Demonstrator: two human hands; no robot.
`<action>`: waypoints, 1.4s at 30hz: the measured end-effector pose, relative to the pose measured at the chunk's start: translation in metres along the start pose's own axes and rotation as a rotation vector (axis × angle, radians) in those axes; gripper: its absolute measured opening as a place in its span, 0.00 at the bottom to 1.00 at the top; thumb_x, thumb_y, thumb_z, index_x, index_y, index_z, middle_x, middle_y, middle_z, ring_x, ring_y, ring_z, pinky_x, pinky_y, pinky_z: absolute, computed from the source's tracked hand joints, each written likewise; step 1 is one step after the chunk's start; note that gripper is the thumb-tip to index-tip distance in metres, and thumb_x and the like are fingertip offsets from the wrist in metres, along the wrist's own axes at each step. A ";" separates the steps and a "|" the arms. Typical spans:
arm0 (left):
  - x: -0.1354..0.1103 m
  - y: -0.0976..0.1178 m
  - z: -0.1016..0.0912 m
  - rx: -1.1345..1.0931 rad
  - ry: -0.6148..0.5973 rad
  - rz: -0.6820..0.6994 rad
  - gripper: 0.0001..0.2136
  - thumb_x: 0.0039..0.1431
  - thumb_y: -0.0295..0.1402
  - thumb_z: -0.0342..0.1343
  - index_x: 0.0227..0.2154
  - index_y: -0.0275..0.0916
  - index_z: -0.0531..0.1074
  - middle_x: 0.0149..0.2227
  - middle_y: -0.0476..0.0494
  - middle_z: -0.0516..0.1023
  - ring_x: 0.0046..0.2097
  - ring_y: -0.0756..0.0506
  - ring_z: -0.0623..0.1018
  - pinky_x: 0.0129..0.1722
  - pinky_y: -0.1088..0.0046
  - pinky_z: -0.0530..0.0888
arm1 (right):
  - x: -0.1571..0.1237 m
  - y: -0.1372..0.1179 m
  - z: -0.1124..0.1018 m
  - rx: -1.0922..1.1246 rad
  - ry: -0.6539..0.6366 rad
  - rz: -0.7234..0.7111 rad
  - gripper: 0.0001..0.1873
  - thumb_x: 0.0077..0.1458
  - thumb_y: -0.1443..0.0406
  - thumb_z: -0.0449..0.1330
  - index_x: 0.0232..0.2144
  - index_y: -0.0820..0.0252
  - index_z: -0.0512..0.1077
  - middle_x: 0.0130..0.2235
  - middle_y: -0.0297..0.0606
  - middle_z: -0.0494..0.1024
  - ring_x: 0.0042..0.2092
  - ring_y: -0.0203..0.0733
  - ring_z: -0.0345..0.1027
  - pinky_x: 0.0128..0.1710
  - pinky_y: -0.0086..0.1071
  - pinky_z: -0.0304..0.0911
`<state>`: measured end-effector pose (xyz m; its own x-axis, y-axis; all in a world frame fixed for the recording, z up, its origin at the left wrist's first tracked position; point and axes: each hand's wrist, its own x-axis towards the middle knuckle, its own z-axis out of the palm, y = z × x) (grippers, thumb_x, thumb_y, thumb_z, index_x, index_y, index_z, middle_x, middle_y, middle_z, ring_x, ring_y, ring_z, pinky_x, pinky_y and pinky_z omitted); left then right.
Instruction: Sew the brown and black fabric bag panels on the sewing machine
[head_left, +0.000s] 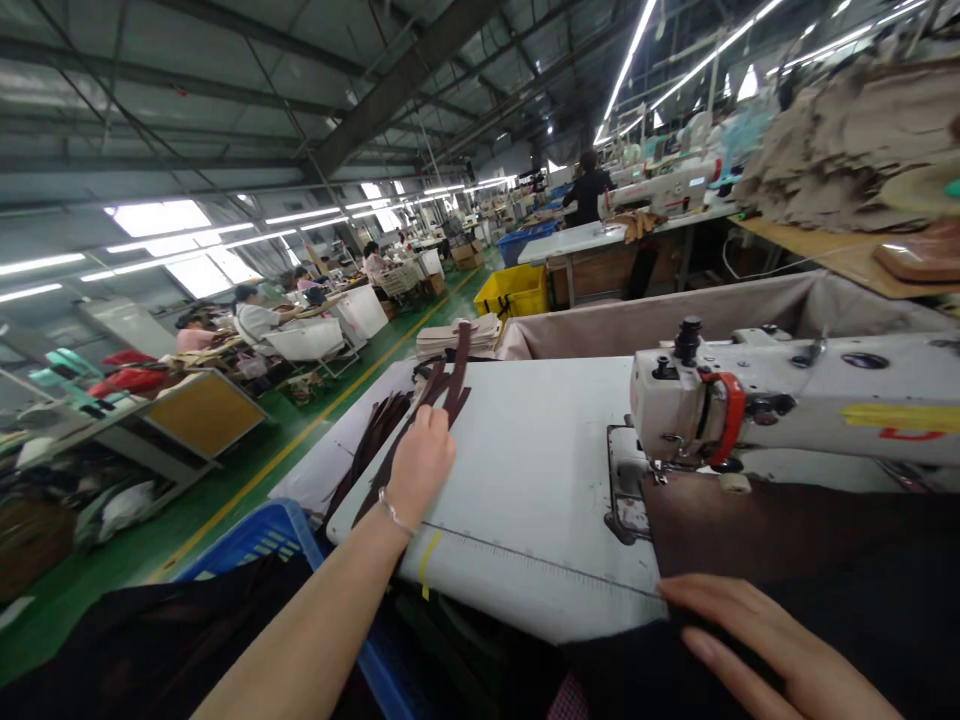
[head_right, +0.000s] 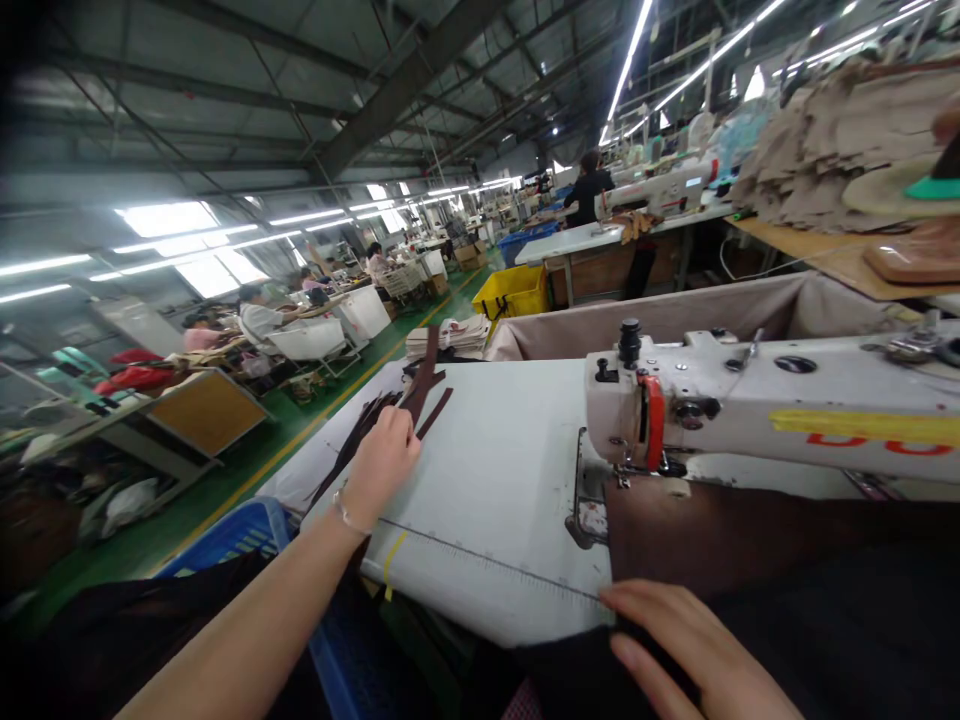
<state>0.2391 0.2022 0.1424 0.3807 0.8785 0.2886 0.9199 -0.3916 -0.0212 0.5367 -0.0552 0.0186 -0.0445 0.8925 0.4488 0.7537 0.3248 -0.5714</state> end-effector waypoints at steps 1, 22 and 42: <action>-0.020 0.018 -0.003 -0.036 -0.001 0.078 0.05 0.62 0.23 0.50 0.33 0.37 0.69 0.40 0.39 0.71 0.48 0.41 0.74 0.47 0.64 0.73 | 0.015 -0.017 0.001 0.176 -0.018 0.165 0.17 0.62 0.55 0.57 0.52 0.44 0.75 0.51 0.36 0.79 0.50 0.46 0.75 0.49 0.37 0.72; -0.041 0.112 0.061 -0.398 0.143 0.929 0.18 0.71 0.24 0.43 0.60 0.33 0.64 0.56 0.35 0.74 0.59 0.44 0.72 0.61 0.62 0.73 | 0.067 -0.011 -0.012 0.257 -0.214 0.329 0.18 0.62 0.53 0.55 0.28 0.58 0.75 0.33 0.42 0.78 0.39 0.49 0.74 0.45 0.44 0.70; -0.041 0.178 0.086 -0.366 0.025 1.125 0.18 0.69 0.28 0.43 0.58 0.28 0.65 0.57 0.32 0.72 0.58 0.39 0.72 0.58 0.60 0.73 | 0.043 0.055 -0.032 -0.450 -0.199 -0.035 0.25 0.65 0.62 0.53 0.62 0.60 0.63 0.62 0.44 0.68 0.60 0.48 0.64 0.58 0.47 0.64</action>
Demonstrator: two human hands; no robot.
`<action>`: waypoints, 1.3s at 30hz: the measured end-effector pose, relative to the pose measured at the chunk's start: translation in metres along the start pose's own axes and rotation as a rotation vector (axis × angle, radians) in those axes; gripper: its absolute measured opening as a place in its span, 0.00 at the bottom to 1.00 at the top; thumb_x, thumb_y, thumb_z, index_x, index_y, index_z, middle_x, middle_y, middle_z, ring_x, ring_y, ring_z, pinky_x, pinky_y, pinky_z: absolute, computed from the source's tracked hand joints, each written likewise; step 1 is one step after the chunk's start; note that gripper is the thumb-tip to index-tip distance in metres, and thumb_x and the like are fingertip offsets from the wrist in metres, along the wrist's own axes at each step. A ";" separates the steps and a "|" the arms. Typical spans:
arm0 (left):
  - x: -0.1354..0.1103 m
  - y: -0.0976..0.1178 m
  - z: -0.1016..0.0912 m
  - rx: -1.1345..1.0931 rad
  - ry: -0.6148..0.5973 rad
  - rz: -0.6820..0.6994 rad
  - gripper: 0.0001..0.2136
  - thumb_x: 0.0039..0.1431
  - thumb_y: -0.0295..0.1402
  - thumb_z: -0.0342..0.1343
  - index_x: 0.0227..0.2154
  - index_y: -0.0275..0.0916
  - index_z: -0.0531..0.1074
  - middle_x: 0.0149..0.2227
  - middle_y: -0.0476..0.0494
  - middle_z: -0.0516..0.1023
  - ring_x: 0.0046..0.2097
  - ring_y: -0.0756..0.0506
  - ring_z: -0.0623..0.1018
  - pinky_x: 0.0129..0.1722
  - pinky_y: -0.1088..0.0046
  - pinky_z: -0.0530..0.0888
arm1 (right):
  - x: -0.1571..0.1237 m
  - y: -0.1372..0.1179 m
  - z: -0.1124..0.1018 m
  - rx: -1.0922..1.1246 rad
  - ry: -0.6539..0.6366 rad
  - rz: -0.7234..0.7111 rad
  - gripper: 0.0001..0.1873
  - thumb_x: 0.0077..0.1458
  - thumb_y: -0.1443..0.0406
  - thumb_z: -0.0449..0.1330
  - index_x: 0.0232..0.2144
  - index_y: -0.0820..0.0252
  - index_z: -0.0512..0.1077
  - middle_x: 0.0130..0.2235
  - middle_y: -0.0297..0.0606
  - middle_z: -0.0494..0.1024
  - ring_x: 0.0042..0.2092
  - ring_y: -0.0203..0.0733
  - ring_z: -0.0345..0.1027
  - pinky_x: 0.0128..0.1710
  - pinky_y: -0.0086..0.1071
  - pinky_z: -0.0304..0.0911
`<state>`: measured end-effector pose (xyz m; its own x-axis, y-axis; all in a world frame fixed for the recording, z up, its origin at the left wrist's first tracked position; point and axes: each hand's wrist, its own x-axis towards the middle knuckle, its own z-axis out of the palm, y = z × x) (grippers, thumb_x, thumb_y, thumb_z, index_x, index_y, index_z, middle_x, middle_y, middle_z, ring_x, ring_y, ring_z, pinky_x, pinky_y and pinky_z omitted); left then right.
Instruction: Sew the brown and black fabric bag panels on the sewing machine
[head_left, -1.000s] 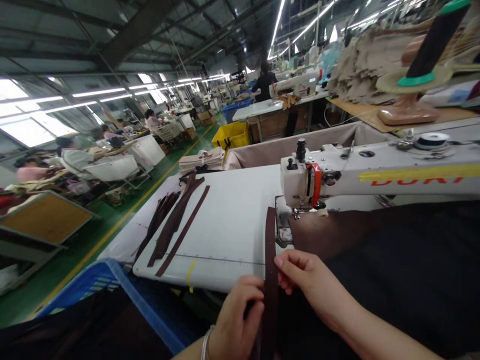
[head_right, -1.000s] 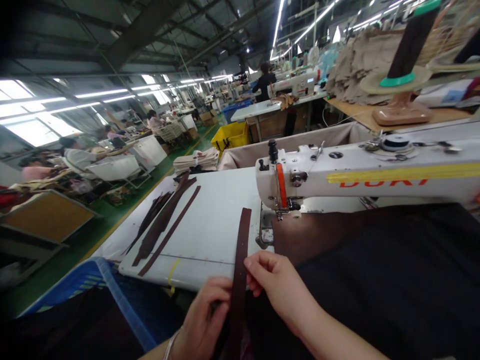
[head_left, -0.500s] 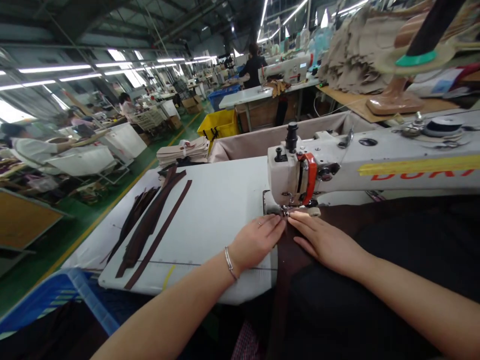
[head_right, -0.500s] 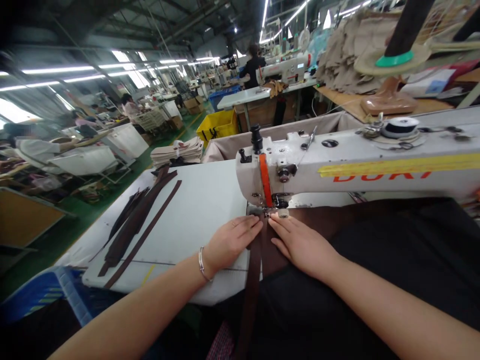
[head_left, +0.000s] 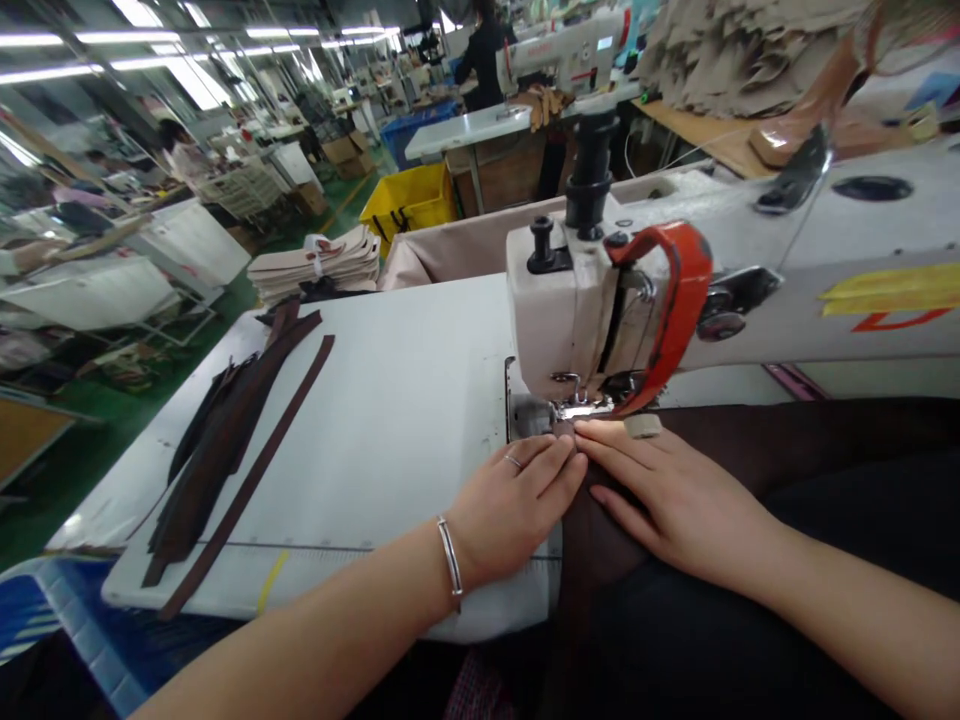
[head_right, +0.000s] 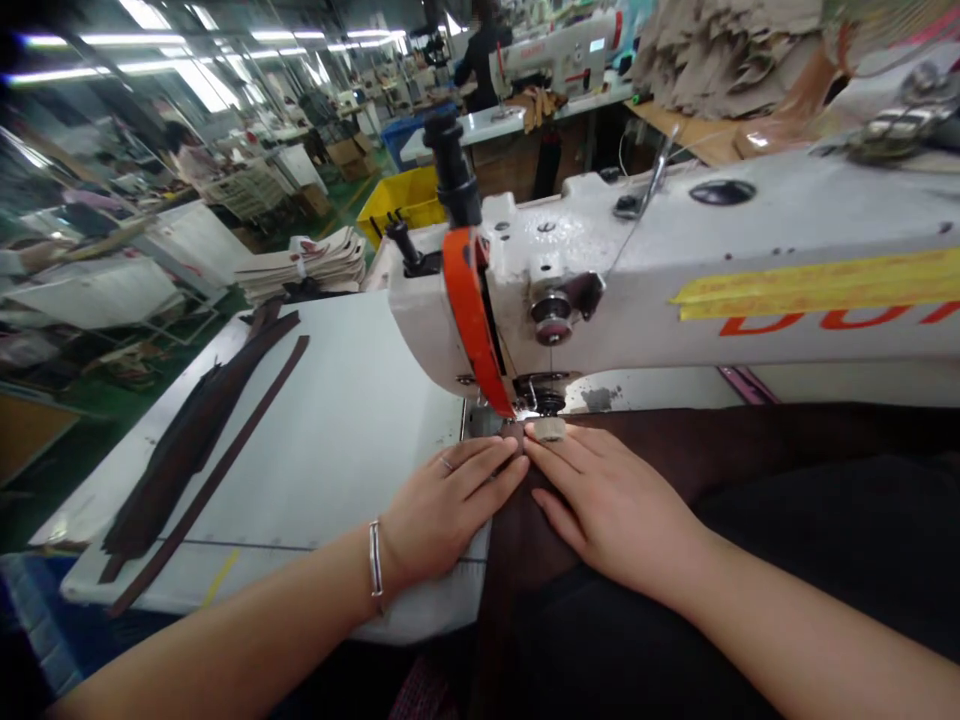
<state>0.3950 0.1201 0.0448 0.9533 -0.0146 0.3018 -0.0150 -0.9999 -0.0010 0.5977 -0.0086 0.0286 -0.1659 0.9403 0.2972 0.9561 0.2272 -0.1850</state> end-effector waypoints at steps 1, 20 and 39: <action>0.001 0.000 -0.001 -0.002 0.003 0.005 0.18 0.69 0.28 0.43 0.58 0.27 0.65 0.56 0.32 0.72 0.58 0.38 0.72 0.58 0.61 0.74 | -0.001 -0.001 -0.001 0.004 -0.006 -0.002 0.24 0.65 0.62 0.53 0.62 0.60 0.63 0.63 0.43 0.68 0.60 0.48 0.64 0.58 0.46 0.64; 0.007 0.005 -0.004 0.004 -0.033 -0.056 0.17 0.69 0.27 0.42 0.54 0.24 0.69 0.52 0.31 0.73 0.53 0.38 0.73 0.54 0.61 0.76 | -0.002 0.000 -0.004 0.041 -0.060 0.036 0.27 0.66 0.59 0.51 0.66 0.54 0.57 0.63 0.38 0.67 0.62 0.47 0.62 0.60 0.48 0.62; 0.011 0.003 -0.003 0.010 -0.045 -0.106 0.17 0.70 0.28 0.40 0.53 0.27 0.69 0.54 0.33 0.73 0.52 0.38 0.73 0.52 0.59 0.76 | 0.010 0.003 0.001 -0.084 -0.049 0.043 0.31 0.65 0.58 0.52 0.66 0.65 0.58 0.60 0.49 0.70 0.57 0.54 0.65 0.57 0.49 0.64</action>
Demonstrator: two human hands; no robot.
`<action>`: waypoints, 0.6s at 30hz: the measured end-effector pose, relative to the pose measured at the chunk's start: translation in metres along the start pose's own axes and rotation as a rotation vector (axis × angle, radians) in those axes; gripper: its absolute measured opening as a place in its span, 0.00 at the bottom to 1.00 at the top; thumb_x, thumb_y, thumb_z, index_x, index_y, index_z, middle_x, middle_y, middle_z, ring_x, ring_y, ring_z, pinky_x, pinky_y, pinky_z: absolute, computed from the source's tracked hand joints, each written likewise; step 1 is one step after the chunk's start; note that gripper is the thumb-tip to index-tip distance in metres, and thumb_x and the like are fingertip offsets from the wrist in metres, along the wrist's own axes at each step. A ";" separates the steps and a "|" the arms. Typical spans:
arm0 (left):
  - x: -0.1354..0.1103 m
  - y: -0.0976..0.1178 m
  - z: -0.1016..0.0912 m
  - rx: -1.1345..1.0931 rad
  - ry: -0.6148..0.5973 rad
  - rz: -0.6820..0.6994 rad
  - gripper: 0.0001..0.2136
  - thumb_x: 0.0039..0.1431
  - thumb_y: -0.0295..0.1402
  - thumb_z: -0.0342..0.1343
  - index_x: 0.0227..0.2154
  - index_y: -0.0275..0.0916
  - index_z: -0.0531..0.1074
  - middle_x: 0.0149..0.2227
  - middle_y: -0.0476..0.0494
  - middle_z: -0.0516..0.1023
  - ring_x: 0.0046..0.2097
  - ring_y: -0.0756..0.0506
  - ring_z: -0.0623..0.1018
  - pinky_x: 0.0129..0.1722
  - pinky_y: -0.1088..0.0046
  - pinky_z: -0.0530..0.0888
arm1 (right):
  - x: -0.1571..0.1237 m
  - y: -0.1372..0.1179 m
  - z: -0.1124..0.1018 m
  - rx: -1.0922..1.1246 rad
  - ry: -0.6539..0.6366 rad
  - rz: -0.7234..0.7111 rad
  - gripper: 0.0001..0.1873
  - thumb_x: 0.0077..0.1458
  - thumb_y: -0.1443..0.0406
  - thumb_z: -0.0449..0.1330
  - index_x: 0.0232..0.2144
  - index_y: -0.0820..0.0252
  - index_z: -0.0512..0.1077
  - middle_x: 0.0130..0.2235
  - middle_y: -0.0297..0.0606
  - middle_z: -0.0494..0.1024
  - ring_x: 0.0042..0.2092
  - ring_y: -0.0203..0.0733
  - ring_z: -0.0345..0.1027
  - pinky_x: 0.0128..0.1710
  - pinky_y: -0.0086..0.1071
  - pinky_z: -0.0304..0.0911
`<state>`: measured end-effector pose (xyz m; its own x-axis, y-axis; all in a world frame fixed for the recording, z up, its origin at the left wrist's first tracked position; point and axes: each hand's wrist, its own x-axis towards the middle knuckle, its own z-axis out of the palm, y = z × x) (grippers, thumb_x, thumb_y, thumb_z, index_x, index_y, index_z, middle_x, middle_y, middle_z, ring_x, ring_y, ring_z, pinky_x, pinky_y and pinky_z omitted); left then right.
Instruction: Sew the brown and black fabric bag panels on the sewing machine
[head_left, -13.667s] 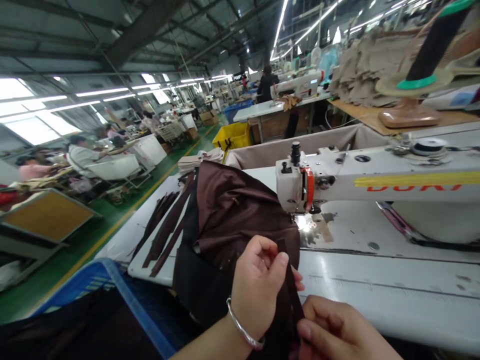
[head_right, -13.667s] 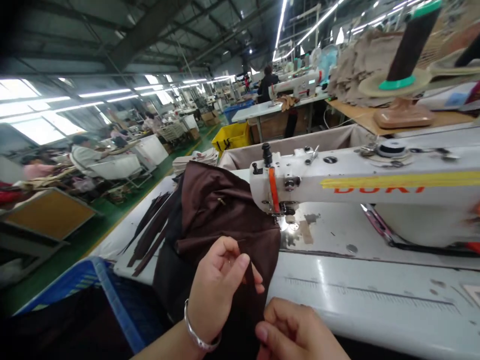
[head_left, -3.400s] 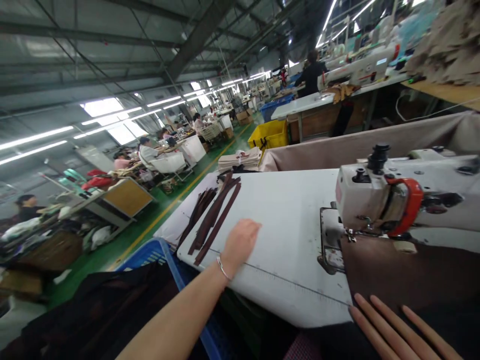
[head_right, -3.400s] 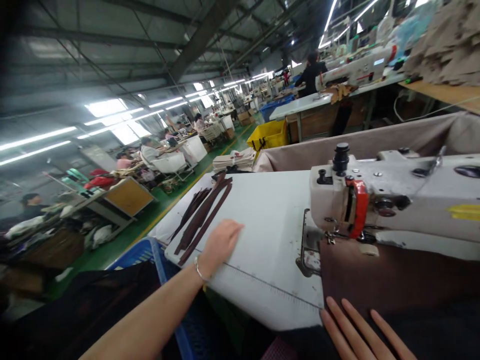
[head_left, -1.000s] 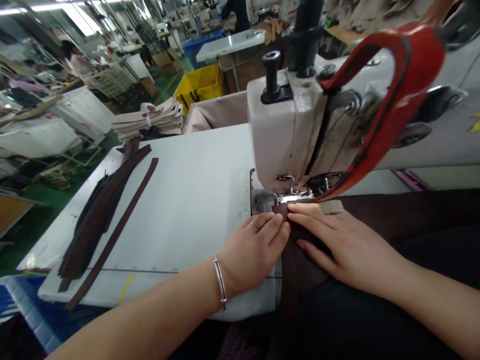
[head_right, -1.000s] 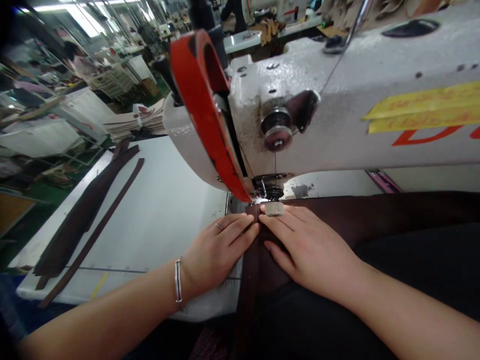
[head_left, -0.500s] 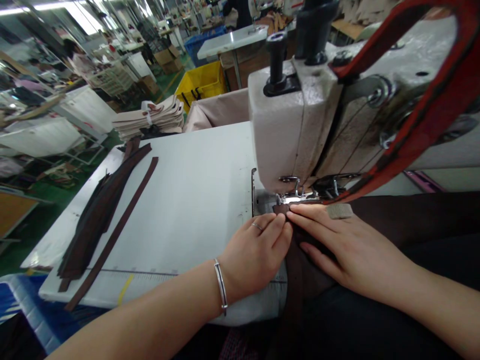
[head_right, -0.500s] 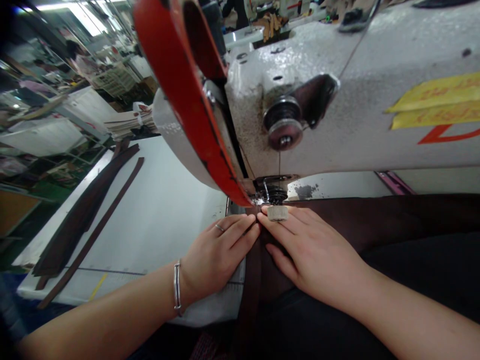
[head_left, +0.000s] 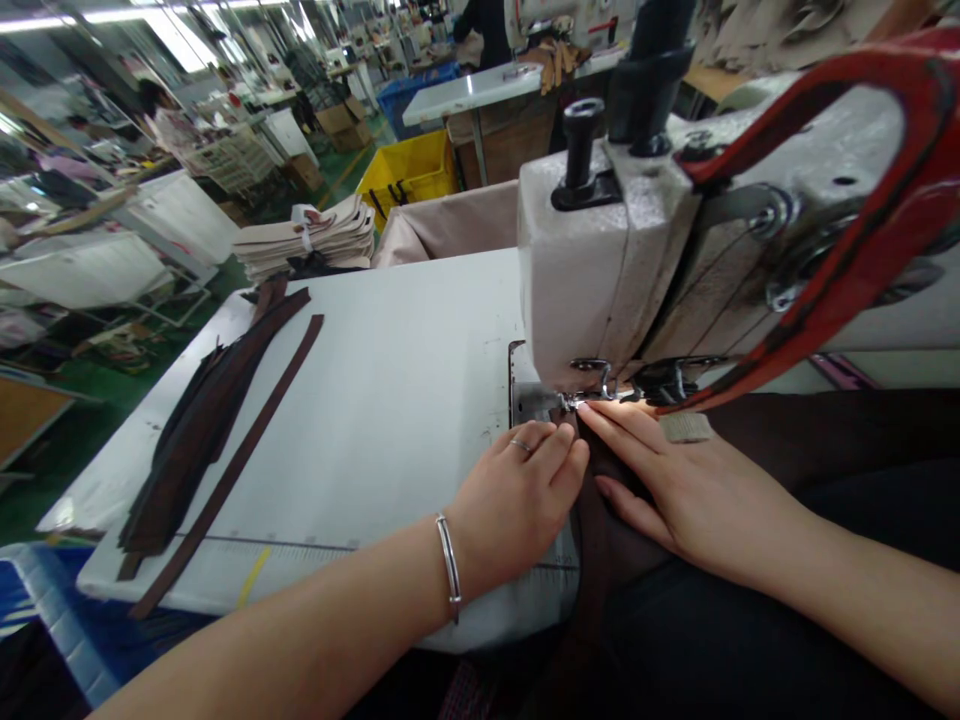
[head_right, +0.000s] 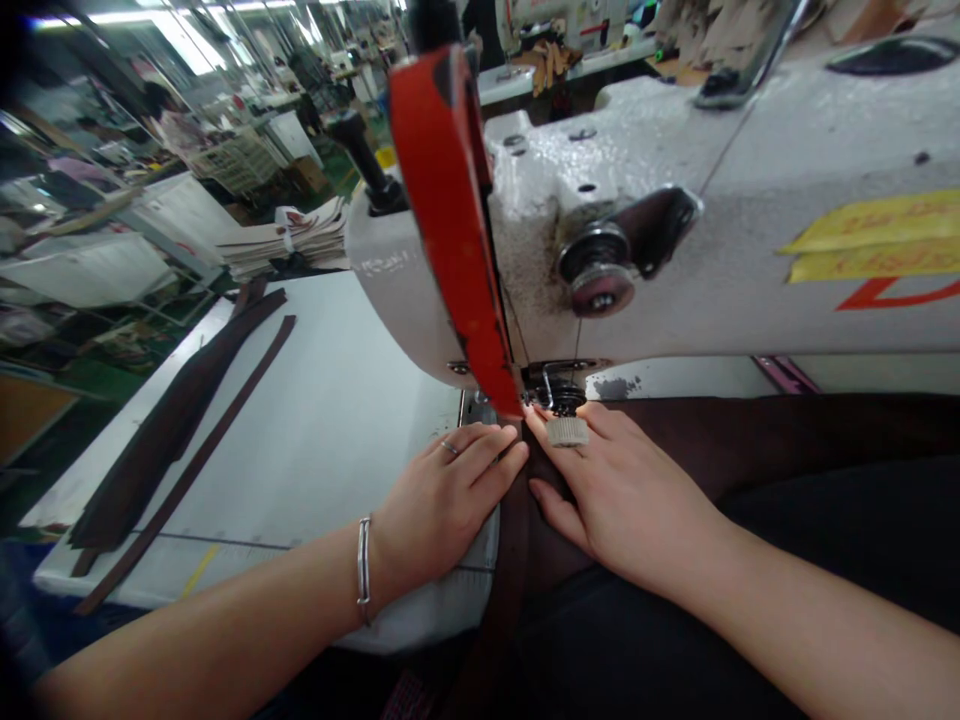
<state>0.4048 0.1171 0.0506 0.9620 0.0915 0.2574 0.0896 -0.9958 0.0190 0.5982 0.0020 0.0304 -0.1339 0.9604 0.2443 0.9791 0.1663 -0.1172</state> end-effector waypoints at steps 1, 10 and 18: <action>0.000 -0.001 0.000 0.005 -0.002 -0.003 0.17 0.70 0.28 0.41 0.54 0.27 0.68 0.54 0.32 0.73 0.53 0.38 0.72 0.52 0.59 0.76 | 0.001 0.001 0.000 0.001 0.001 -0.002 0.31 0.65 0.57 0.52 0.66 0.65 0.58 0.60 0.49 0.70 0.57 0.54 0.65 0.56 0.49 0.64; 0.003 0.000 0.001 0.001 -0.044 -0.029 0.16 0.70 0.28 0.43 0.54 0.28 0.67 0.54 0.32 0.72 0.54 0.39 0.72 0.53 0.60 0.76 | 0.004 0.003 -0.001 -0.050 0.048 -0.046 0.29 0.65 0.59 0.52 0.64 0.66 0.60 0.61 0.51 0.69 0.50 0.54 0.70 0.48 0.47 0.67; 0.002 -0.003 0.004 -0.016 -0.060 -0.037 0.16 0.69 0.28 0.43 0.56 0.28 0.65 0.55 0.33 0.71 0.56 0.40 0.71 0.56 0.61 0.74 | 0.004 0.008 0.005 -0.095 0.046 -0.046 0.31 0.65 0.57 0.52 0.65 0.65 0.59 0.61 0.48 0.68 0.49 0.54 0.70 0.48 0.46 0.66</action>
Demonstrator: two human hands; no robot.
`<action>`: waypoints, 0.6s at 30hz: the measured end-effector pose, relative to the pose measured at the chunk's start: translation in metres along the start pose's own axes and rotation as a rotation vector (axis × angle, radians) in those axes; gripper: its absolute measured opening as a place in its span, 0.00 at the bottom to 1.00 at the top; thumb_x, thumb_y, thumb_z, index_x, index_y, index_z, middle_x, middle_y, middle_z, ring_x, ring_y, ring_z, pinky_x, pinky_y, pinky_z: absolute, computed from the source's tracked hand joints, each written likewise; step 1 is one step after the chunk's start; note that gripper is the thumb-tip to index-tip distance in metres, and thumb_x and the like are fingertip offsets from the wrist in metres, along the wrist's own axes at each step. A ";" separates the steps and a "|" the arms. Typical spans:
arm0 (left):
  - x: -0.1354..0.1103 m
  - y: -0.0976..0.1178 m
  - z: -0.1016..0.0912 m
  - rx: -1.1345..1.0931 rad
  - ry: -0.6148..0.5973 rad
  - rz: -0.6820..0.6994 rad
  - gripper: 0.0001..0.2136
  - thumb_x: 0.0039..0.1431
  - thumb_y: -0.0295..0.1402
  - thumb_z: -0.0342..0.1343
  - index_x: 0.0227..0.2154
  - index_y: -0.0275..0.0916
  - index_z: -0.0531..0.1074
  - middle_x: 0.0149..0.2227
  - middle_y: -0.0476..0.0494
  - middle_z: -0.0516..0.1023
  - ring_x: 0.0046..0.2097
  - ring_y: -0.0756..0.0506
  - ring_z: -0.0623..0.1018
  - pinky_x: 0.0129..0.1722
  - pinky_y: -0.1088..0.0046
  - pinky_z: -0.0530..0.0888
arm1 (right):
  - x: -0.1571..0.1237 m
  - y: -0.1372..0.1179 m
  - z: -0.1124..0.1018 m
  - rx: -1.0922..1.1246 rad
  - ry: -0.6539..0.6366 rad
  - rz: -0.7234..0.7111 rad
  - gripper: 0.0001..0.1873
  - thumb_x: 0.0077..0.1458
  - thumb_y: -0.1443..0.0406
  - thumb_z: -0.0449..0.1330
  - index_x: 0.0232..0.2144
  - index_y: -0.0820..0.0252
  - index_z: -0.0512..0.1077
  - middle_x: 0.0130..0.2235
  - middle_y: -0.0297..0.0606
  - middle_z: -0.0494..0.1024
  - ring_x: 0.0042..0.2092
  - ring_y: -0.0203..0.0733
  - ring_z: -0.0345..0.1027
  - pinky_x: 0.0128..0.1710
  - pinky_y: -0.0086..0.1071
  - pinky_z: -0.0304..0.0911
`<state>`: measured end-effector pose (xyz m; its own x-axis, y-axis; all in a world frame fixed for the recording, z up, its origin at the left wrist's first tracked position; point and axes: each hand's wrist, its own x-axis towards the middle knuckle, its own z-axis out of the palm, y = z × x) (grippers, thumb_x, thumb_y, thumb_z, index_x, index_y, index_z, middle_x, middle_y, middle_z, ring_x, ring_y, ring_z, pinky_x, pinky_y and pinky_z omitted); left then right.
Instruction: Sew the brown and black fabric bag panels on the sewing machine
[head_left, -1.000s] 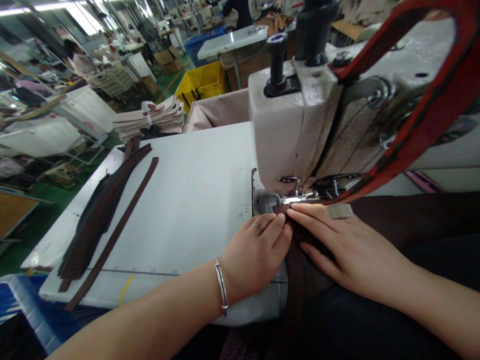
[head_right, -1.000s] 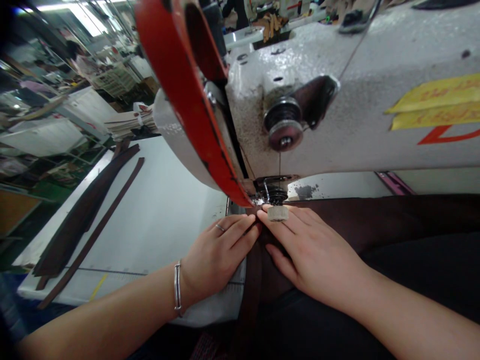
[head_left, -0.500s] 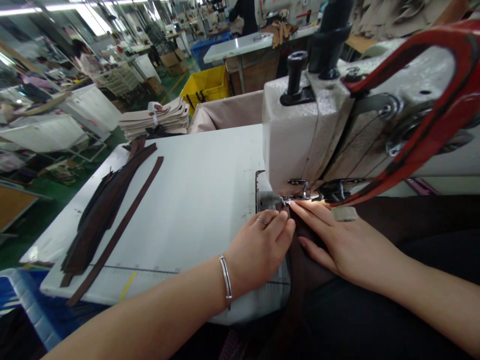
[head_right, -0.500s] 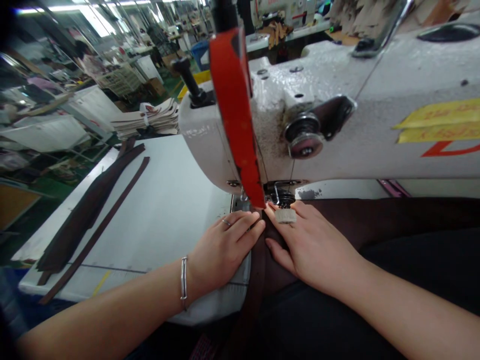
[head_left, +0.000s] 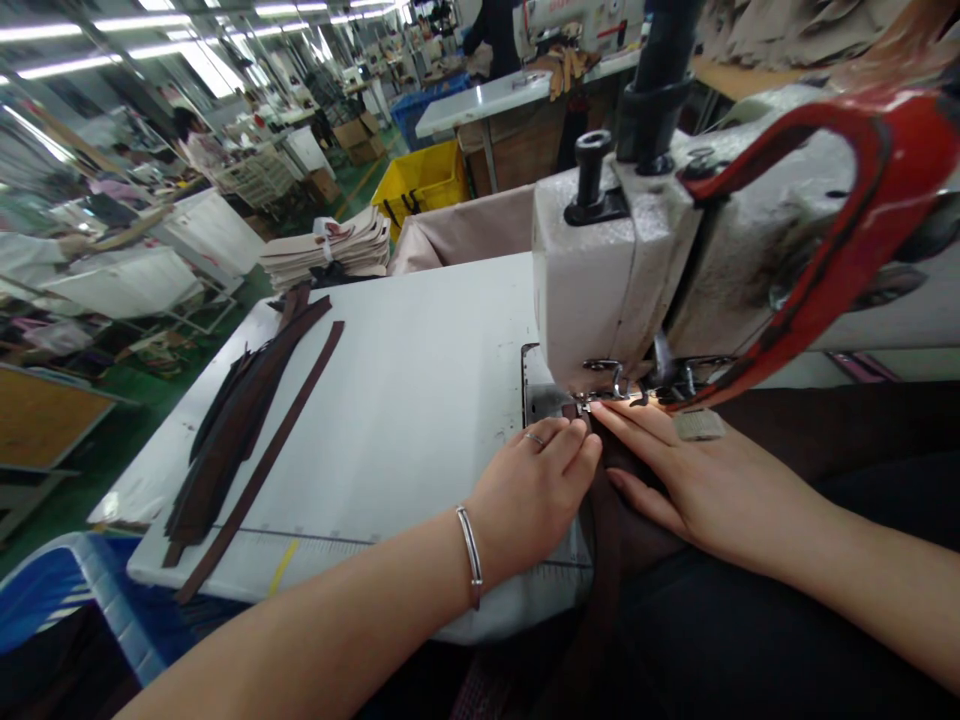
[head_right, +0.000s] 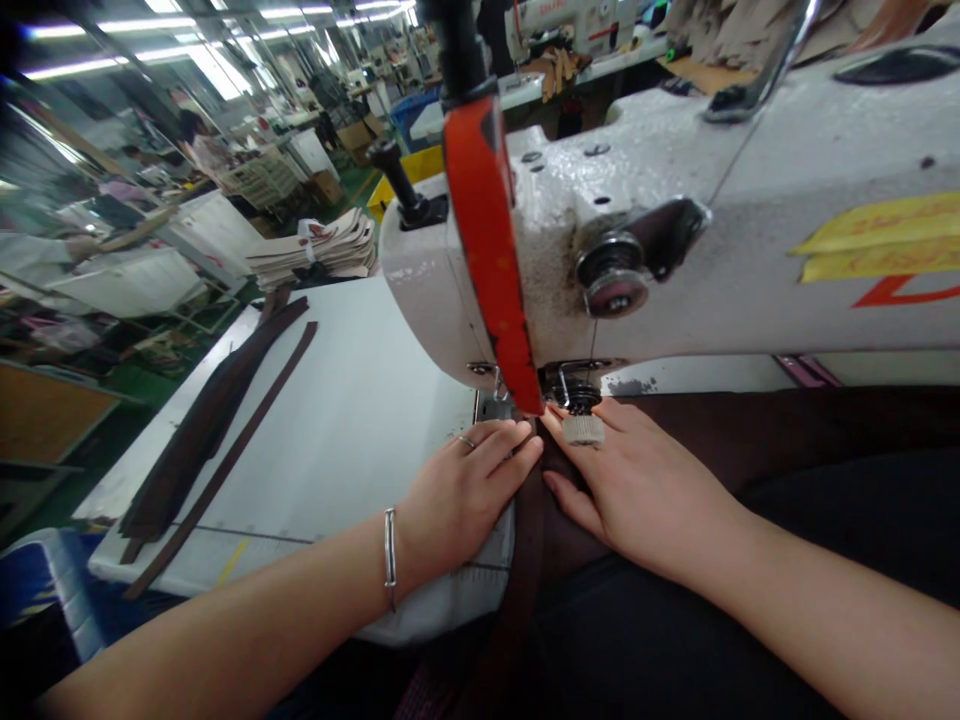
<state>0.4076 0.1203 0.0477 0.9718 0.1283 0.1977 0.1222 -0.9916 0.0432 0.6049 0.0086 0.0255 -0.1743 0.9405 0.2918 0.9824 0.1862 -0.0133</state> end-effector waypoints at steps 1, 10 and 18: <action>0.000 0.000 0.000 0.000 0.000 0.002 0.16 0.69 0.28 0.44 0.56 0.28 0.65 0.55 0.33 0.70 0.56 0.39 0.71 0.57 0.62 0.73 | 0.000 0.000 0.000 -0.003 -0.003 0.003 0.30 0.65 0.57 0.51 0.65 0.65 0.59 0.62 0.48 0.68 0.49 0.54 0.70 0.49 0.46 0.66; 0.001 -0.002 0.006 0.013 -0.007 0.000 0.16 0.68 0.27 0.47 0.57 0.30 0.65 0.55 0.36 0.70 0.55 0.40 0.70 0.56 0.62 0.73 | 0.000 0.004 0.000 0.038 -0.006 -0.002 0.30 0.66 0.57 0.52 0.65 0.64 0.59 0.61 0.49 0.69 0.52 0.55 0.69 0.51 0.48 0.66; -0.001 -0.003 0.006 0.012 -0.049 -0.034 0.20 0.67 0.28 0.48 0.61 0.32 0.61 0.60 0.34 0.68 0.62 0.42 0.68 0.63 0.59 0.67 | -0.022 0.004 -0.033 0.147 0.040 -0.002 0.26 0.65 0.61 0.54 0.63 0.58 0.62 0.60 0.44 0.70 0.59 0.50 0.65 0.58 0.47 0.65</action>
<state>0.4079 0.1232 0.0411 0.9758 0.1613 0.1478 0.1575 -0.9868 0.0368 0.6151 -0.0211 0.0507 -0.1700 0.9286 0.3299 0.9613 0.2300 -0.1520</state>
